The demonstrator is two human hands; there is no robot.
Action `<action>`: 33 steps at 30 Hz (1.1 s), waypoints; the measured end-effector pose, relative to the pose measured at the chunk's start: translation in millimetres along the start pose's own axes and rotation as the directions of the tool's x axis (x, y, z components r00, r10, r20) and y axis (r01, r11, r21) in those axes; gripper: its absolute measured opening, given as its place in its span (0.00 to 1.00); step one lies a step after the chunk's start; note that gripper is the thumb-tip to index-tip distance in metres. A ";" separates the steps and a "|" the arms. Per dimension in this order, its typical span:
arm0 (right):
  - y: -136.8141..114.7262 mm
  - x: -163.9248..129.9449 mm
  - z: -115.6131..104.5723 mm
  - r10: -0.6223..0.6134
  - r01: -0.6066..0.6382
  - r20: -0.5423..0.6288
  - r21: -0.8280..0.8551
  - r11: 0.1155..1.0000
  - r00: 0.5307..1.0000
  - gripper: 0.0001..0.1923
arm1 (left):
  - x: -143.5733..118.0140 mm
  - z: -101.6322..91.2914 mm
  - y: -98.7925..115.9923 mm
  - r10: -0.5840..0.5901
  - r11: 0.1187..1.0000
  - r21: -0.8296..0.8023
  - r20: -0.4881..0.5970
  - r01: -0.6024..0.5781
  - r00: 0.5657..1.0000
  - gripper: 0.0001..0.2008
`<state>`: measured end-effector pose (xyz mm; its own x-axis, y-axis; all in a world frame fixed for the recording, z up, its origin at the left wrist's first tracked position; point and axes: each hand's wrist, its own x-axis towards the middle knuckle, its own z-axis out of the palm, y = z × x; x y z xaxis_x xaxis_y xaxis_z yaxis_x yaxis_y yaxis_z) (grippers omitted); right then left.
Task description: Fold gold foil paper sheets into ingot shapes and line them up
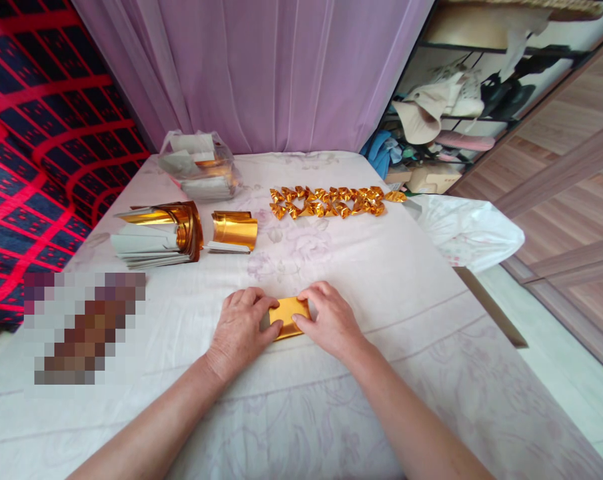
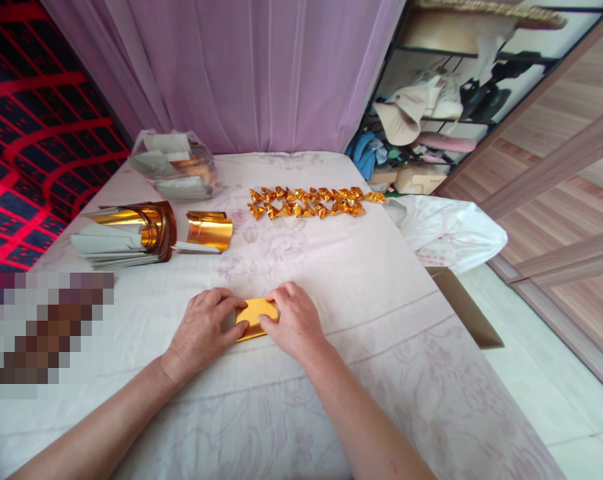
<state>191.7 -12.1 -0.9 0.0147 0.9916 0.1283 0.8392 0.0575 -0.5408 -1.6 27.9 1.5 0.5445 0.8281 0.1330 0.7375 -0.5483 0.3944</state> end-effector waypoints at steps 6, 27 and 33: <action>-0.3 -2.0 -4.9 -0.044 0.045 0.049 -0.011 0.999 0.998 0.15 | -1.2 -1.3 0.9 -0.003 1.000 0.002 -0.003 0.003 1.000 0.13; -1.0 -7.1 -9.2 -0.097 0.099 0.097 -0.020 0.995 0.991 0.22 | -5.1 1.6 1.5 0.044 0.999 0.027 -0.033 -0.043 0.998 0.17; 0.0 -7.0 -9.0 -0.087 0.088 0.105 -0.011 0.996 0.991 0.25 | -4.9 0.5 2.8 0.041 0.999 0.038 -0.031 -0.040 0.999 0.16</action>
<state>196.4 -20.0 5.7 -0.1154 0.9895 0.0866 0.8430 0.1437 -0.5183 -2.0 22.2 1.5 0.5615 0.8082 0.1775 0.7297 -0.5848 0.3543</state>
